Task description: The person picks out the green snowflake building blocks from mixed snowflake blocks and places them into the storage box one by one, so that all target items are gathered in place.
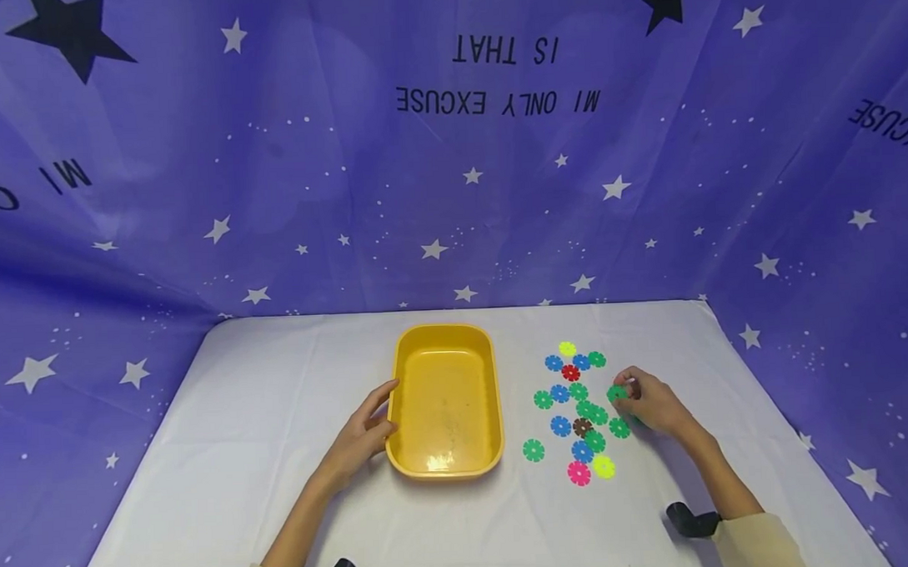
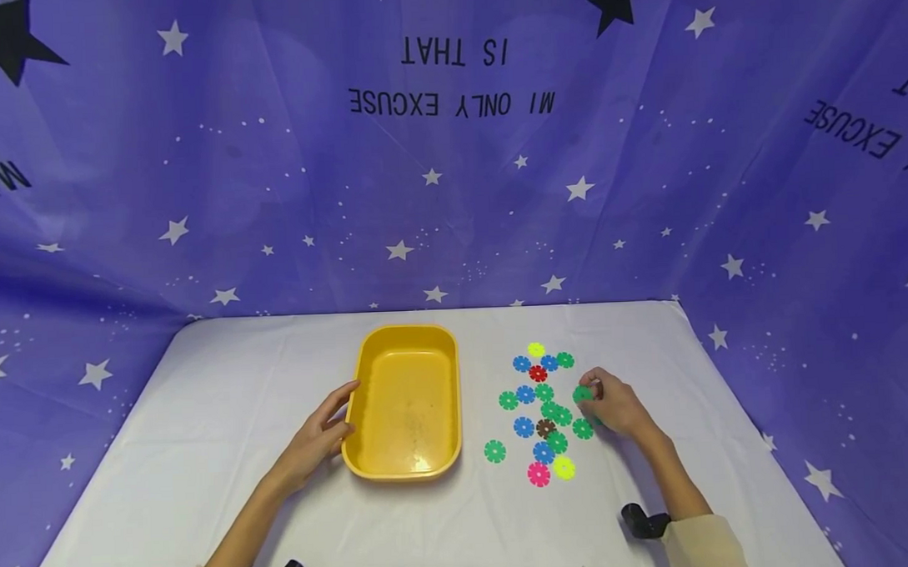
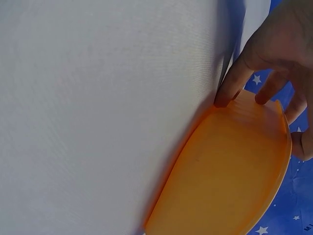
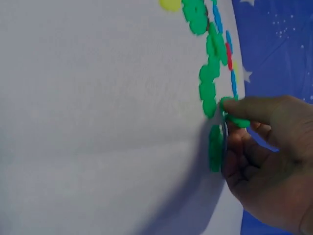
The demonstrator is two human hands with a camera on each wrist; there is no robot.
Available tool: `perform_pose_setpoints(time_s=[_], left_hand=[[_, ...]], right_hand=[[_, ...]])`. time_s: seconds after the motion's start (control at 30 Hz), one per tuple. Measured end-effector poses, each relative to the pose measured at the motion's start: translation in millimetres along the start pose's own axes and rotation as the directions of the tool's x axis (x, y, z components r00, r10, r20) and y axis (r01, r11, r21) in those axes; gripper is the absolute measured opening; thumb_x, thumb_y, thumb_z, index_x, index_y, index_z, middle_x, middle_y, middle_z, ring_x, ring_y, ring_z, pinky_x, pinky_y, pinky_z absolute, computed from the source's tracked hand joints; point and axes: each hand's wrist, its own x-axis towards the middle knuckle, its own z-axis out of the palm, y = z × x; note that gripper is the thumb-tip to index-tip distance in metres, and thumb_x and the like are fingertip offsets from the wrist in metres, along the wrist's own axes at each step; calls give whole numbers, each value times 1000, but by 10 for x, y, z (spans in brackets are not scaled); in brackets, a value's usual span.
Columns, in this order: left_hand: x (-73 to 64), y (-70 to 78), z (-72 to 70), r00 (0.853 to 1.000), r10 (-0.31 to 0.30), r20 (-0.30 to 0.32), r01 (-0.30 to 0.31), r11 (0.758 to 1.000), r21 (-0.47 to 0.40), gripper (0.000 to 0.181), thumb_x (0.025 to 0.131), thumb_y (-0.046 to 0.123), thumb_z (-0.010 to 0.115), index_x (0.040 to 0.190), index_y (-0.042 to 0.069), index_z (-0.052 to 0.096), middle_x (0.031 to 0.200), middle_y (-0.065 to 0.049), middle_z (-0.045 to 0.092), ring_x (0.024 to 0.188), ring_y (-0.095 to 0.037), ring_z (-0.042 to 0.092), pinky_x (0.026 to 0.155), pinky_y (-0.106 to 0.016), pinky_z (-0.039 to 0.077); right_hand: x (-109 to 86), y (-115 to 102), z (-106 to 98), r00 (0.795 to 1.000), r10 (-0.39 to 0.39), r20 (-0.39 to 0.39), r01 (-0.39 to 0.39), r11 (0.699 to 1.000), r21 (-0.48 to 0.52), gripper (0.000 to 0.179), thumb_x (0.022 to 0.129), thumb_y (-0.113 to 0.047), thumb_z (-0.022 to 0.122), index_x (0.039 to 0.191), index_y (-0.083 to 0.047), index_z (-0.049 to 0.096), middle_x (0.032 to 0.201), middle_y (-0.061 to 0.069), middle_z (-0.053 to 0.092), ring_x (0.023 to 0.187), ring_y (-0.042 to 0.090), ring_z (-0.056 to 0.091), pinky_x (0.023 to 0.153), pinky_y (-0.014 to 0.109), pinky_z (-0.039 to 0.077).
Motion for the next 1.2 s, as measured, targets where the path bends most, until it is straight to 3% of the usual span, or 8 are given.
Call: perform_pose_setpoints(time_s=[0.2, 0.3, 0.47, 0.77, 0.87, 1.0, 1.2], left_hand=[[3, -2, 2, 1000, -5, -8, 5, 1000, 4, 67, 95, 6, 55, 156, 23, 34, 163, -18, 16, 139, -46, 35, 95, -43, 53], [3, -8, -1, 1000, -6, -6, 6, 1000, 2, 67, 94, 7, 55, 156, 23, 34, 163, -16, 17, 140, -45, 34, 96, -44, 53], [6, -8, -7, 1000, -2, -6, 2, 1000, 1, 67, 94, 7, 55, 156, 22, 34, 164, -16, 15, 141, -45, 31, 96, -45, 52], [12, -8, -5, 1000, -9, -13, 9, 1000, 1, 67, 94, 8, 56, 155, 23, 35, 164, -17, 14, 140, -44, 33, 95, -44, 53], [8, -10, -8, 1000, -8, -13, 8, 1000, -3, 67, 94, 9, 57, 155, 24, 36, 163, -18, 16, 138, -44, 37, 94, -44, 54], [5, -4, -7, 1000, -13, -18, 13, 1000, 4, 66, 94, 8, 56, 155, 24, 36, 163, -17, 19, 137, -44, 38, 94, -43, 54], [4, 10, 5, 999, -19, -26, 19, 1000, 12, 66, 94, 8, 55, 155, 23, 36, 163, -17, 19, 138, -45, 37, 94, -44, 54]], right_hand=[[-37, -237, -2, 981, -120, -153, 124, 992, 13, 21, 95, -3, 61, 115, -3, 67, 102, 16, 71, 94, 35, 67, 77, 48, 57], [-62, -477, 23, 963, -202, -177, 219, 972, 82, 20, 96, -2, 62, 115, -2, 69, 103, 16, 72, 95, 36, 69, 81, 49, 58], [-93, -941, 143, 951, -285, -118, 307, 911, 274, 23, 95, -4, 65, 117, -1, 71, 110, 13, 71, 97, 33, 69, 81, 34, 59], [-67, -1662, 517, 940, -338, 38, 281, 835, 474, 26, 95, -7, 66, 120, -2, 72, 117, 11, 71, 97, 26, 70, 81, 31, 59], [-27, -1837, 679, 937, -341, 81, 258, 827, 500, 26, 95, -6, 66, 120, 0, 71, 116, 12, 71, 97, 29, 69, 82, 31, 59], [5, -2038, 909, 920, -368, 132, 259, 826, 501, 25, 94, -4, 65, 118, 1, 72, 112, 11, 72, 95, 23, 69, 82, 28, 58], [49, -2238, 1213, 898, -403, 176, 305, 860, 410, 21, 93, -4, 65, 111, -6, 76, 94, 0, 73, 82, 13, 67, 75, 25, 58]])
